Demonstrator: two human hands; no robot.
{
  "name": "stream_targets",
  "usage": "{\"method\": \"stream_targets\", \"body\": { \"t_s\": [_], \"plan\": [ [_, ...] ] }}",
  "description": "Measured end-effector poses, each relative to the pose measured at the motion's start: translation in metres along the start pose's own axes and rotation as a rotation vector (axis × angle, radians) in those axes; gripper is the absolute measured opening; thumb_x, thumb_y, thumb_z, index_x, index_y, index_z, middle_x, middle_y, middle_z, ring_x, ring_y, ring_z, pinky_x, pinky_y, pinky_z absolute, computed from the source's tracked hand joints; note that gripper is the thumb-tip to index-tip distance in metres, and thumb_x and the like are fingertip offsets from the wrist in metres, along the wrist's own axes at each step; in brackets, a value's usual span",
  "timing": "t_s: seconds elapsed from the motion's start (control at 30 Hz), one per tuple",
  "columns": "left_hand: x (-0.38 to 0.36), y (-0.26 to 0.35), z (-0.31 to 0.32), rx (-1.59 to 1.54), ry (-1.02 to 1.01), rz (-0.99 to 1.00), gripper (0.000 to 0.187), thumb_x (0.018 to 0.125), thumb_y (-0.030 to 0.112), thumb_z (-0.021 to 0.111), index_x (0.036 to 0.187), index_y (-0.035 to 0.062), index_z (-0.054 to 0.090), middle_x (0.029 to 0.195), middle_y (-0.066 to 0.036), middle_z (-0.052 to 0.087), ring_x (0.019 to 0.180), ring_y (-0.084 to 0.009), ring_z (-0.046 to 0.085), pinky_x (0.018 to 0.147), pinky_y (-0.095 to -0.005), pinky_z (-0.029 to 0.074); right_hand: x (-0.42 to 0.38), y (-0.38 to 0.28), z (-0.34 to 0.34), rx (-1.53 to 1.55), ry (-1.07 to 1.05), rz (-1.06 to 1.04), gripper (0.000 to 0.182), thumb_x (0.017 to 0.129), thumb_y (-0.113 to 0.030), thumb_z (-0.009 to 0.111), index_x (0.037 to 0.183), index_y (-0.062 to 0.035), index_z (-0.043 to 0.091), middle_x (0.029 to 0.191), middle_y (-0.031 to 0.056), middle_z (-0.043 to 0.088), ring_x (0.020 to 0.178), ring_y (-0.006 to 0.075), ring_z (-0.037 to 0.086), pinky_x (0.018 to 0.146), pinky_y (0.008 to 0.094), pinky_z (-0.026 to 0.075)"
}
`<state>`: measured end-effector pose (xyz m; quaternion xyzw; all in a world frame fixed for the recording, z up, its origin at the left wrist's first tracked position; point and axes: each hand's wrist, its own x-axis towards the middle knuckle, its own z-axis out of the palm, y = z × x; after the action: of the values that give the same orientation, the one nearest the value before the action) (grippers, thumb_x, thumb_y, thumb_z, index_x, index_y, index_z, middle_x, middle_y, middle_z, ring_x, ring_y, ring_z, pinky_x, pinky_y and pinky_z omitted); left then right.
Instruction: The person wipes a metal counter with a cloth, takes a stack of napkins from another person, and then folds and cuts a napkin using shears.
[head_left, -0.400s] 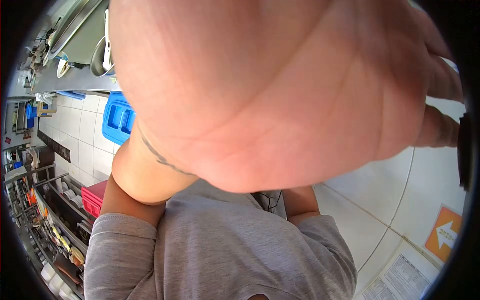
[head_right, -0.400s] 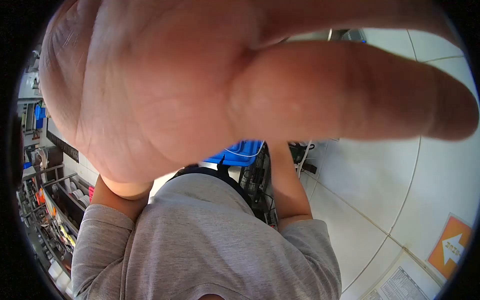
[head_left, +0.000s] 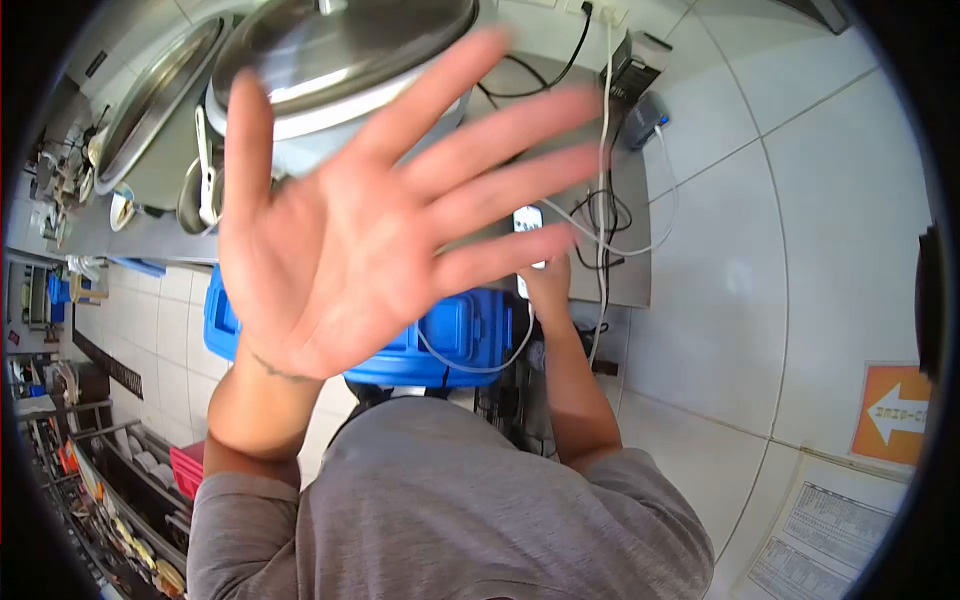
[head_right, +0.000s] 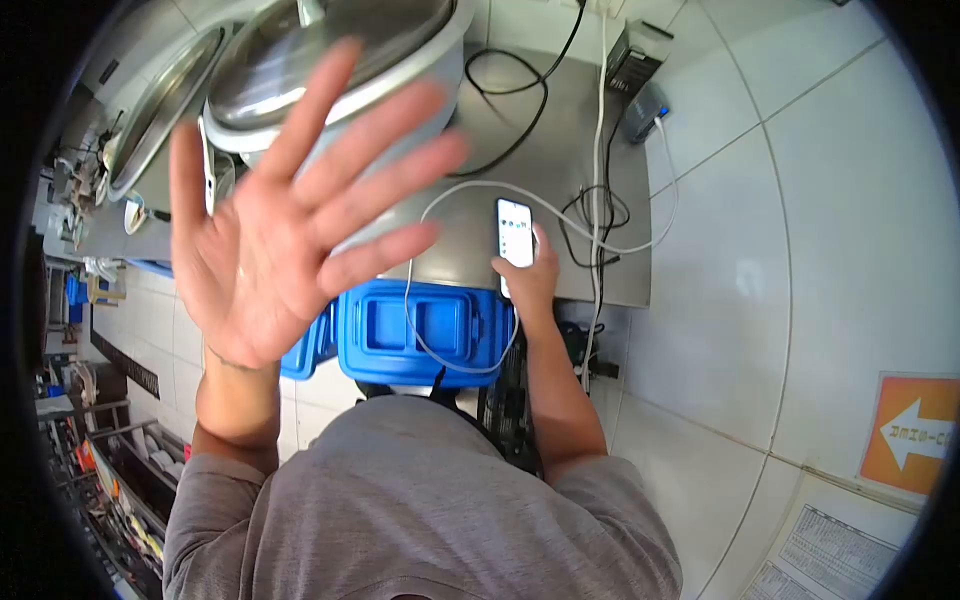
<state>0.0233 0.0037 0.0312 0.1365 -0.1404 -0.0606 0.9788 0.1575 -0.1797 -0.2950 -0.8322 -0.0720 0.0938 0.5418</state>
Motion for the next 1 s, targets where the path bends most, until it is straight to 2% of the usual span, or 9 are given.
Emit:
{"method": "stream_targets", "body": {
  "t_s": [0.03,0.17,0.37,0.47,0.57,0.7,0.77,0.87,1.0],
  "plan": [
    [-0.012,0.003,-0.007,0.024,0.101,0.01,0.09,0.087,0.071,0.033,0.15,0.0125,0.007,0.153,-0.024,-0.001,0.142,-0.0411,-0.001,0.113,-0.0595,0.007,-0.002,-0.005,-0.013,0.415,-0.117,0.22,0.08,0.068,-0.017,0.074,0.14,-0.0109,0.039,0.105,0.0081,0.053,0.098,0.019,0.052,0.085,0.0355,0.044],
    [-0.073,-0.003,-0.046,0.038,0.425,-0.05,0.091,0.084,0.077,0.028,0.145,0.0097,0.03,0.149,-0.023,0.025,0.139,-0.0375,0.024,0.113,-0.052,0.02,0.017,-0.028,-0.082,0.58,-0.013,0.19,0.082,0.067,-0.004,0.072,0.141,-0.0079,0.038,0.107,0.0089,0.055,0.095,0.0175,0.054,0.084,0.031,0.044],
    [-0.16,-0.03,-0.115,-0.087,0.571,-0.065,0.086,0.083,0.075,0.036,0.139,0.01,0.04,0.143,-0.019,0.04,0.133,-0.0353,0.036,0.11,-0.0496,0.026,0.158,0.014,-0.143,-0.483,0.336,-0.183,0.068,0.068,-0.026,0.073,0.128,-0.0024,0.053,0.119,0.018,0.061,0.111,0.0325,0.056,0.096,0.0395,0.042],
    [-0.189,-0.033,-0.13,-0.105,0.669,-0.059,0.084,0.085,0.074,0.036,0.139,0.011,0.04,0.142,-0.017,0.042,0.131,-0.0323,0.039,0.11,-0.0485,0.027,0.174,-0.005,-0.137,-0.599,0.163,-0.231,0.055,0.067,-0.025,0.069,0.117,-0.0037,0.061,0.108,0.0176,0.066,0.101,0.0373,0.061,0.088,0.0438,0.045],
    [-0.215,-0.032,-0.131,-0.073,0.751,-0.009,0.082,0.085,0.072,0.037,0.139,0.0111,0.039,0.143,-0.016,0.04,0.132,-0.0318,0.037,0.11,-0.0481,0.027,0.185,0.006,-0.119,-0.86,0.327,0.063,0.056,0.065,-0.028,0.071,0.117,-0.0093,0.062,0.103,0.016,0.067,0.097,0.0381,0.062,0.087,0.0437,0.048],
    [-0.251,-0.024,-0.132,-0.013,0.874,0.053,0.078,0.087,0.069,0.041,0.139,0.0112,0.04,0.143,-0.016,0.039,0.132,-0.0308,0.037,0.109,-0.0469,0.029,0.167,-0.02,-0.09,-0.926,0.207,0.285,0.06,0.07,-0.029,0.07,0.126,-0.0114,0.055,0.115,0.0156,0.062,0.104,0.0364,0.059,0.089,0.0459,0.049],
    [-0.263,-0.019,-0.132,-0.004,0.882,0.084,0.074,0.088,0.066,0.043,0.137,0.0113,0.041,0.143,-0.015,0.04,0.132,-0.0304,0.037,0.109,-0.0461,0.03,0.152,-0.023,-0.062,-0.989,0.504,0.027,0.065,0.074,-0.025,0.069,0.134,-0.0122,0.047,0.129,0.0159,0.053,0.112,0.0353,0.054,0.092,0.0473,0.046],
    [-0.279,-0.015,-0.141,0.008,0.886,0.074,0.067,0.091,0.057,0.047,0.139,0.0109,0.038,0.143,-0.015,0.039,0.132,-0.0301,0.038,0.106,-0.0453,0.033,0.101,-0.027,-0.012,-0.611,0.347,-0.576,0.069,0.072,-0.007,0.068,0.136,-0.0069,0.042,0.135,0.0159,0.047,0.125,0.0361,0.043,0.104,0.0472,0.035],
    [-0.306,-0.004,-0.148,0.056,0.86,0.057,0.063,0.092,0.052,0.048,0.138,0.01,0.039,0.139,-0.014,0.044,0.127,-0.0292,0.044,0.104,-0.0444,0.036,-0.051,-0.086,0.094,-0.476,0.063,-0.909,0.065,0.07,-0.003,0.065,0.131,-0.0012,0.045,0.133,0.019,0.048,0.125,0.0369,0.043,0.107,0.0478,0.03]
  ]
}}
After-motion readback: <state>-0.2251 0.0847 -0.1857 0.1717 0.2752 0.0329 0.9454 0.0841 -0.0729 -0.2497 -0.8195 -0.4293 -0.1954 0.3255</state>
